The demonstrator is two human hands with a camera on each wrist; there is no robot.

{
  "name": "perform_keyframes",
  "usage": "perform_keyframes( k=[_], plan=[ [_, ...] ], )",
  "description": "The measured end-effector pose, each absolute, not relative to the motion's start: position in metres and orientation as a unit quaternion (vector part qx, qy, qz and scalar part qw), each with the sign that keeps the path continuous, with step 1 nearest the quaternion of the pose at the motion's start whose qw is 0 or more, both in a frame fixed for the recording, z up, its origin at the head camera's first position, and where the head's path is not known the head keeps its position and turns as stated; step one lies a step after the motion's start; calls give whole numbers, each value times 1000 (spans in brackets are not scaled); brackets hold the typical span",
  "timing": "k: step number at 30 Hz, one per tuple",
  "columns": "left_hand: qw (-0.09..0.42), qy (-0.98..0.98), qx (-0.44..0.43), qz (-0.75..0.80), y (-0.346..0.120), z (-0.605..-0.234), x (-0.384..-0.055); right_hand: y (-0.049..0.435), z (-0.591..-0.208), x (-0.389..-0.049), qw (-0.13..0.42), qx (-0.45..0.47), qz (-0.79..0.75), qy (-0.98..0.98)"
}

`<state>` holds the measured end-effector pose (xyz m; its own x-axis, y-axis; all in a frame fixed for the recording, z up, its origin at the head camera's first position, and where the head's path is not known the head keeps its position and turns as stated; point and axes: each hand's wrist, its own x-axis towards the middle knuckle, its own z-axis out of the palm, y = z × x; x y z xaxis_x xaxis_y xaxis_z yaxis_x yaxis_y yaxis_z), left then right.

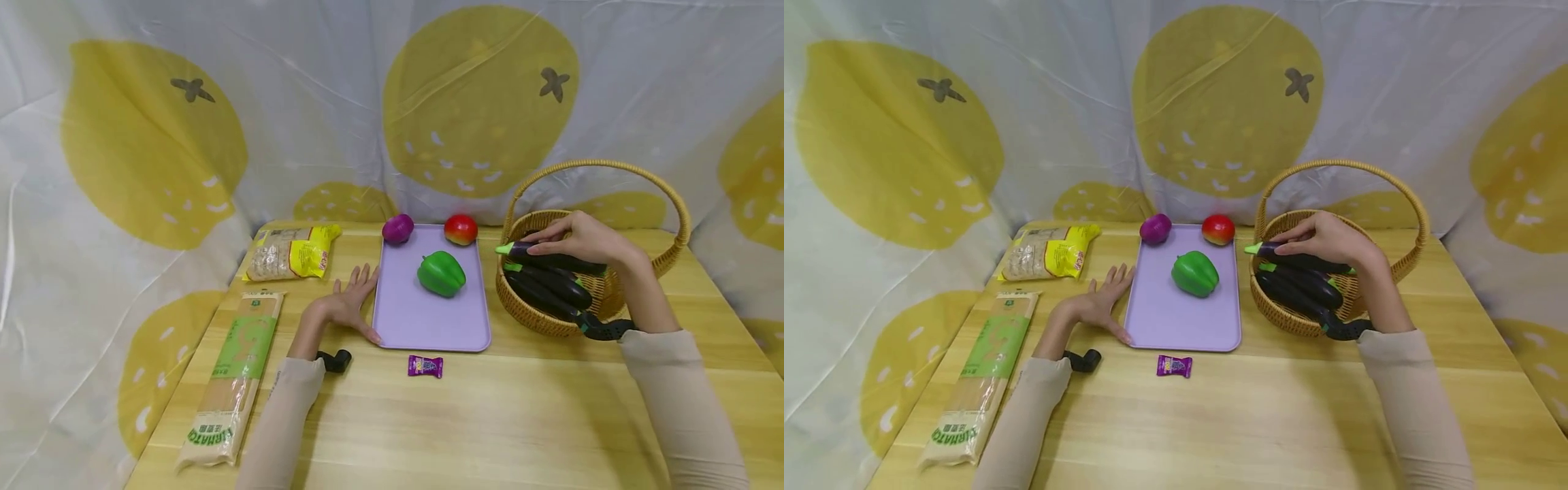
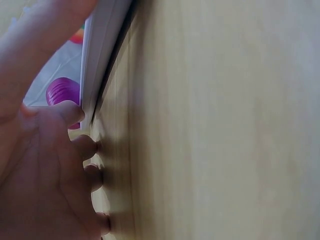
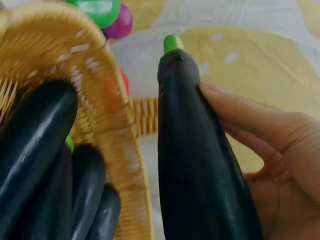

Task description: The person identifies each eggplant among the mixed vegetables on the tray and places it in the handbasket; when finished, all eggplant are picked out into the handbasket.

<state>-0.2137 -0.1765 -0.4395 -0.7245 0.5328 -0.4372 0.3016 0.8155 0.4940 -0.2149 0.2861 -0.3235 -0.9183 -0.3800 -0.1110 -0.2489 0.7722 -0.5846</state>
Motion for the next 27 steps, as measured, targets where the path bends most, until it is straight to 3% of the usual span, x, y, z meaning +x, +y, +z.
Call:
perform_keyframes(
  k=[15,27],
  plan=[
    [293,906,218,214,-187,-443,-202,293,-363,-240,166,-71,-336,924],
    [292,906,231,202,-178,-437,-215,303,-361,-242,190,-63,-303,932]
  ],
)
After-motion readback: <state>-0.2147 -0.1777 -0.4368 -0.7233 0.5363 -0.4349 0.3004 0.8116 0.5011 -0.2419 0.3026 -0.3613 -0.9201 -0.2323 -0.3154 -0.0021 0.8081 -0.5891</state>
